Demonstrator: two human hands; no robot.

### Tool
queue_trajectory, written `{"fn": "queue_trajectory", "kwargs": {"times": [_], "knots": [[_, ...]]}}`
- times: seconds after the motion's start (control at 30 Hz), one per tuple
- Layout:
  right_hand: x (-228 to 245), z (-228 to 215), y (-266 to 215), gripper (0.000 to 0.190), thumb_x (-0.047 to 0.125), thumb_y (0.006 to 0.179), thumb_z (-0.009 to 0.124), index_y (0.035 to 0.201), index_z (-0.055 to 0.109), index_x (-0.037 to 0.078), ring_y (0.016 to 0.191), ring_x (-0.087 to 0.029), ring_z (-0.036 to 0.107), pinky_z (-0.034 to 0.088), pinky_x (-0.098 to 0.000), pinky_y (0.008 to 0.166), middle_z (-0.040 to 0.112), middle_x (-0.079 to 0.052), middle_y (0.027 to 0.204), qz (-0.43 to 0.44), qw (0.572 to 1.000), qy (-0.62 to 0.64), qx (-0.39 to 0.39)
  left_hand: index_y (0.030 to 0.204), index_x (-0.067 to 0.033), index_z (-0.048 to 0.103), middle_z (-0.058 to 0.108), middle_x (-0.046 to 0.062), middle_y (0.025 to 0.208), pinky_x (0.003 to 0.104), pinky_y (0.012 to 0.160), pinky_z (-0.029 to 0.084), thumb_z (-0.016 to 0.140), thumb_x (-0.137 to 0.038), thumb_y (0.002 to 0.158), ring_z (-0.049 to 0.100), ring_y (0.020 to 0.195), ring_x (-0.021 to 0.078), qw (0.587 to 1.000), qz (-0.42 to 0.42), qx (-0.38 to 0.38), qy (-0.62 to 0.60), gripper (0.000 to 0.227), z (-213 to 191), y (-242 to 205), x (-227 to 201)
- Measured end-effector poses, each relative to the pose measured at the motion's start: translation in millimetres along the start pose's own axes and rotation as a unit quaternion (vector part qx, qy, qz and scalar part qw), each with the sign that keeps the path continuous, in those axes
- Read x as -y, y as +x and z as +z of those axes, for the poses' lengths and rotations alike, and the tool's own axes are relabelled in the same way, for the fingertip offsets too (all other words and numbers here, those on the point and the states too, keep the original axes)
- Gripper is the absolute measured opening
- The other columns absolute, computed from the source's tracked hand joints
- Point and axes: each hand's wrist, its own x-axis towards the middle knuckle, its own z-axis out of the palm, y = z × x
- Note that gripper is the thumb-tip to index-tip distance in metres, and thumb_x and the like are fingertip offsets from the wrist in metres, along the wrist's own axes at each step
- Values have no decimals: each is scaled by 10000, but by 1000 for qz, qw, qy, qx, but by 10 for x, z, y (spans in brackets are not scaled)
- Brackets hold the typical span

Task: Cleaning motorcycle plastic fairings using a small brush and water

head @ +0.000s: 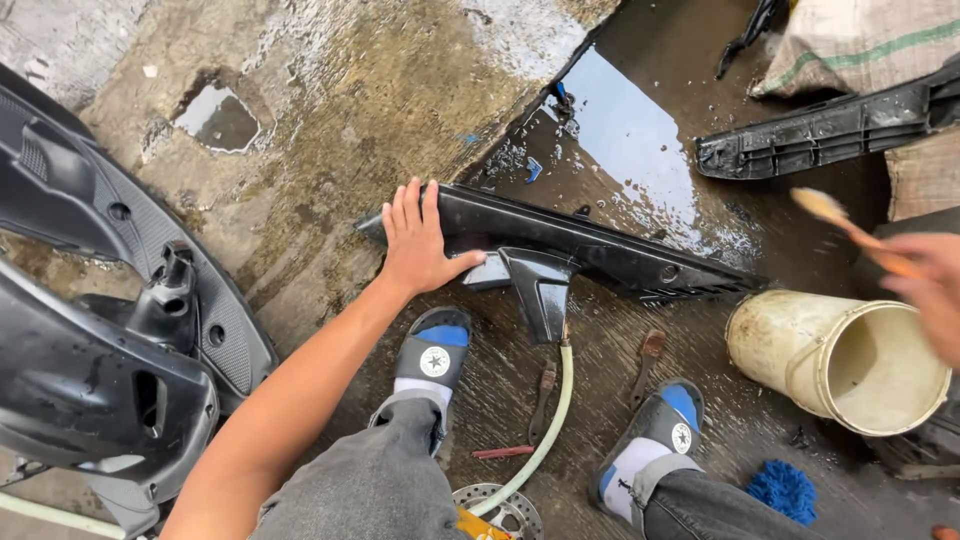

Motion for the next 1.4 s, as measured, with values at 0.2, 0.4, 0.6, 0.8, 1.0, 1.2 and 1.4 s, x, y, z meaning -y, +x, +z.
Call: {"fn": "queue_trajectory", "kwargs": {"times": [0.2, 0.4, 0.6, 0.8, 1.0, 1.2, 1.4], "knots": [[2706, 1742, 684, 423, 32, 943, 536, 1321, 692, 141, 1086, -242, 751, 588, -379, 966, 781, -80, 1147, -55, 915, -312, 249, 1637, -59, 104, 110, 219, 1643, 656, 1228, 37, 721, -658, 833, 76, 1524, 470, 1000, 7, -18, -4, 1177, 60, -3, 44], [2303, 2515, 948, 345, 183, 1018, 458, 1332, 590, 236, 975, -380, 737, 591, -501, 870, 693, -116, 1031, -89, 880, -360, 296, 1620, -30, 138, 150, 210, 1635, 652, 1231, 44, 727, -661, 812, 107, 1515, 462, 999, 8, -29, -14, 1182, 95, 4, 66], [2476, 2945, 1117, 380, 102, 1027, 425, 1300, 674, 190, 888, -301, 753, 611, -435, 842, 714, -124, 985, -68, 907, -287, 301, 1604, -30, 164, 174, 204, 1619, 660, 1225, 27, 747, -660, 791, 118, 1514, 446, 999, 0, -37, -26, 1182, 107, 14, 82], [2676, 3466, 1368, 299, 161, 1028, 403, 1212, 639, 177, 886, -478, 715, 567, -581, 787, 678, -169, 990, -94, 914, -267, 291, 1602, -44, 148, 163, 192, 1616, 652, 1229, 12, 763, -660, 782, 103, 1518, 441, 999, -8, -36, -36, 1196, 125, -22, 107], [2536, 2988, 1119, 381, 149, 986, 427, 1282, 647, 242, 855, -444, 746, 589, -569, 777, 692, -141, 953, -83, 869, -380, 305, 1598, -63, 148, 157, 173, 1618, 638, 1232, 6, 772, -651, 774, 93, 1520, 421, 998, -10, -43, -43, 1189, 171, -18, 129], [2573, 3404, 1193, 416, 97, 948, 457, 1324, 615, 179, 847, -532, 711, 565, -651, 747, 655, -219, 974, -129, 888, -328, 296, 1592, -56, 150, 177, 183, 1613, 632, 1225, 6, 775, -652, 766, 104, 1519, 419, 997, 1, -66, -44, 1195, 248, -40, 152], [2687, 3898, 1397, 421, 85, 953, 425, 1319, 618, 165, 803, -489, 709, 578, -580, 686, 639, -167, 952, -169, 897, -299, 279, 1577, -75, 150, 149, 177, 1625, 639, 1216, -24, 730, -687, 807, 78, 1524, 426, 996, 10, -71, -61, 1142, 297, -58, 200]]}}
